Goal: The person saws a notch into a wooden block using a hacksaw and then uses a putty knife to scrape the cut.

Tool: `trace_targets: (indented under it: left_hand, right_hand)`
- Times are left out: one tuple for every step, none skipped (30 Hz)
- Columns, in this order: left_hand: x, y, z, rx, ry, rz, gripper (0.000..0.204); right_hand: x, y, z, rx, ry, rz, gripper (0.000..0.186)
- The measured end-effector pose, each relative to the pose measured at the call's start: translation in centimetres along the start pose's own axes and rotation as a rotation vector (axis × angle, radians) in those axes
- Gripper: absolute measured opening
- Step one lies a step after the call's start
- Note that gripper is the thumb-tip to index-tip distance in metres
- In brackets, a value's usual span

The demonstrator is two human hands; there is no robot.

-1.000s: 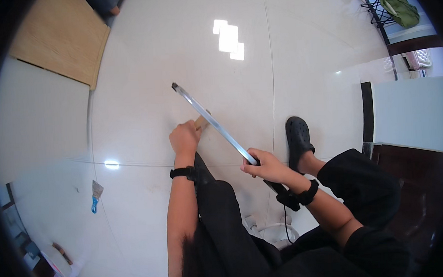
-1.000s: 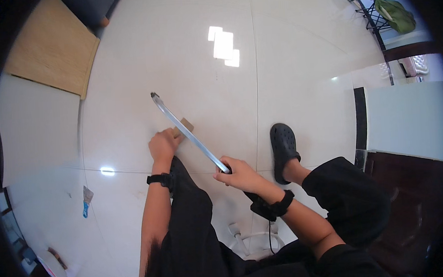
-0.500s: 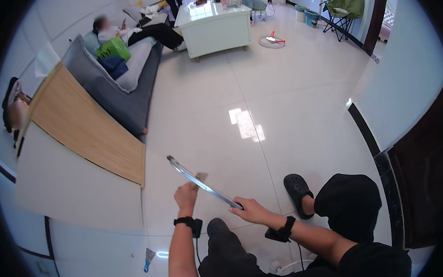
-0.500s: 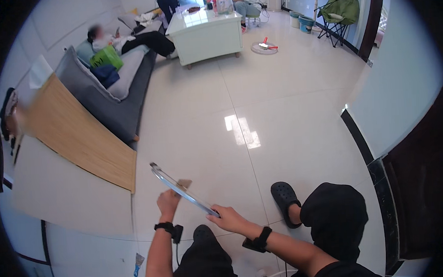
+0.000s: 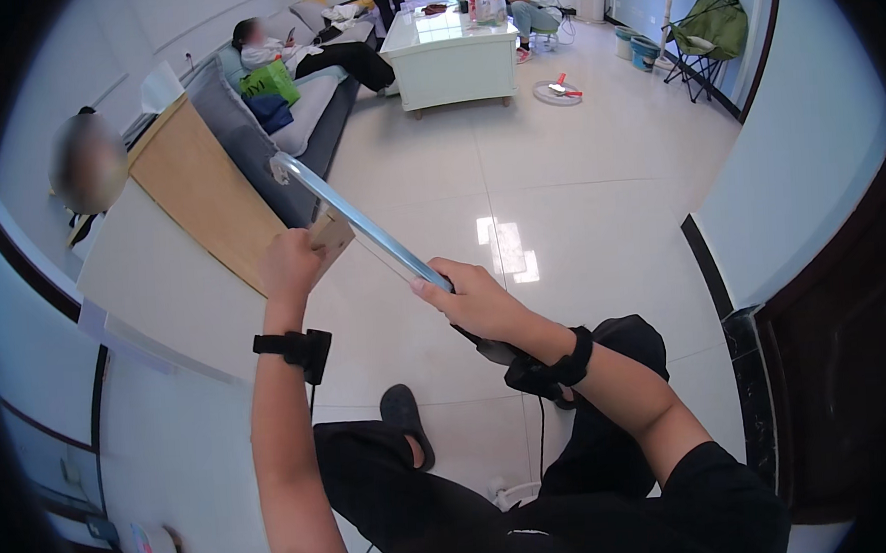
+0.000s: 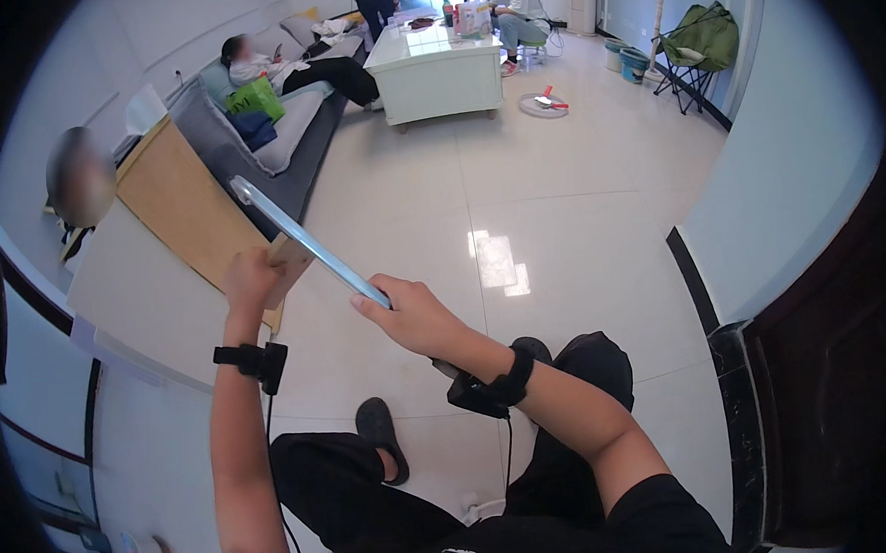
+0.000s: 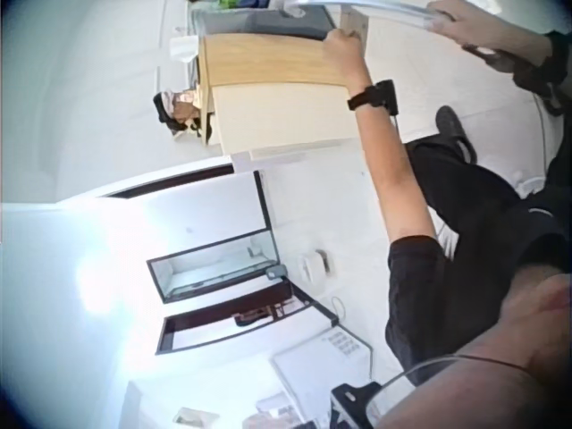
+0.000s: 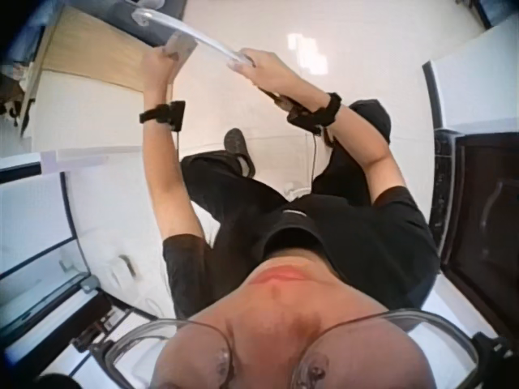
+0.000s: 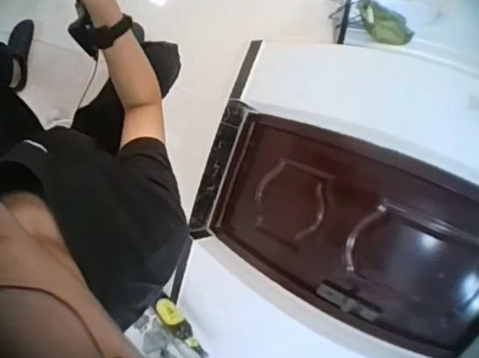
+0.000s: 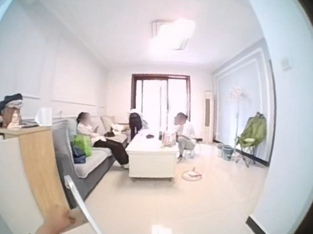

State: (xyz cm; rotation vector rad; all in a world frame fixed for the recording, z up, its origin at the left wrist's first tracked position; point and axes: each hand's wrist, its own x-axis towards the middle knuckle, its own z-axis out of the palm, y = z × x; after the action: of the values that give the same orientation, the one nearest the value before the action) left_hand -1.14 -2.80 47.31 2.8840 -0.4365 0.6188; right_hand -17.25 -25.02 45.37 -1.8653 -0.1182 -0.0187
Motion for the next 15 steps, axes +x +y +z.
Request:
trace_targets:
  left_hand:
    - [-0.8, 0.3, 0.1, -0.006, -0.008, -0.024, 0.024]
    - [-1.9, 0.8, 0.8, -0.012, -0.014, -0.052, 0.024]
    - [-2.9, 0.9, 1.7, -0.016, -0.025, -0.083, 0.025]
    - [-3.7, 0.6, 3.2, -0.024, -0.014, -0.076, 0.027]
    - [-4.6, 0.6, 4.3, -0.052, -0.05, -0.095, 0.027]
    - [-5.4, 0.9, 5.3, -0.08, -0.086, -0.115, 0.027]
    - [-6.1, 1.2, 6.1, -0.109, -0.12, -0.134, 0.028]
    - [-6.8, 1.3, 7.1, -0.141, -0.156, -0.179, 0.03]
    - [-7.4, 1.3, 7.9, -0.158, -0.176, -0.183, 0.031]
    - [-8.0, 1.3, 8.7, -0.175, -0.196, -0.187, 0.031]
    - [-8.5, 1.2, 9.6, -0.196, -0.213, -0.196, 0.032]
    - [-8.2, 1.5, 10.0, -0.128, -0.201, -0.182, 0.034]
    - [-8.0, 1.7, 10.2, -0.104, -0.226, -0.191, 0.034]
    - [-7.7, 2.2, 9.6, -0.121, -0.223, -0.192, 0.033]
    - [-7.1, 2.4, 8.8, -0.139, -0.217, -0.189, 0.033]
  right_hand:
    - [-0.5, 0.0, -0.2, 0.002, -0.009, 0.013, 0.035]
    - [-1.2, 0.5, -0.2, -0.014, -0.002, 0.009, 0.034]
    - [-2.0, 1.1, -0.1, -0.027, 0.001, 0.007, 0.034]
    - [-2.5, 1.6, 0.1, -0.04, 0.005, 0.005, 0.033]
    - [-3.0, 2.5, 0.2, -0.065, -0.013, 0.017, 0.033]
    - [-3.5, 3.1, 0.2, -0.09, -0.031, 0.028, 0.033]
    - [-3.7, 3.6, 0.1, -0.115, -0.047, 0.038, 0.033]
    - [-3.8, 4.2, 0.4, -0.143, -0.066, 0.053, 0.033]
    - [-3.7, 4.7, 0.6, -0.171, -0.085, 0.067, 0.033]
    - [-3.6, 5.1, 0.7, -0.199, -0.104, 0.08, 0.033]
    - [-3.2, 5.4, 0.5, -0.195, -0.088, 0.073, 0.033]
    - [-3.0, 5.6, 0.3, -0.189, -0.078, 0.076, 0.033]
    - [-3.2, 5.7, 0.2, -0.183, -0.068, 0.078, 0.033]
    - [-3.3, 5.6, -0.1, -0.161, -0.067, 0.111, 0.032]
    - [-3.0, 5.5, -0.3, -0.153, -0.065, 0.09, 0.033]
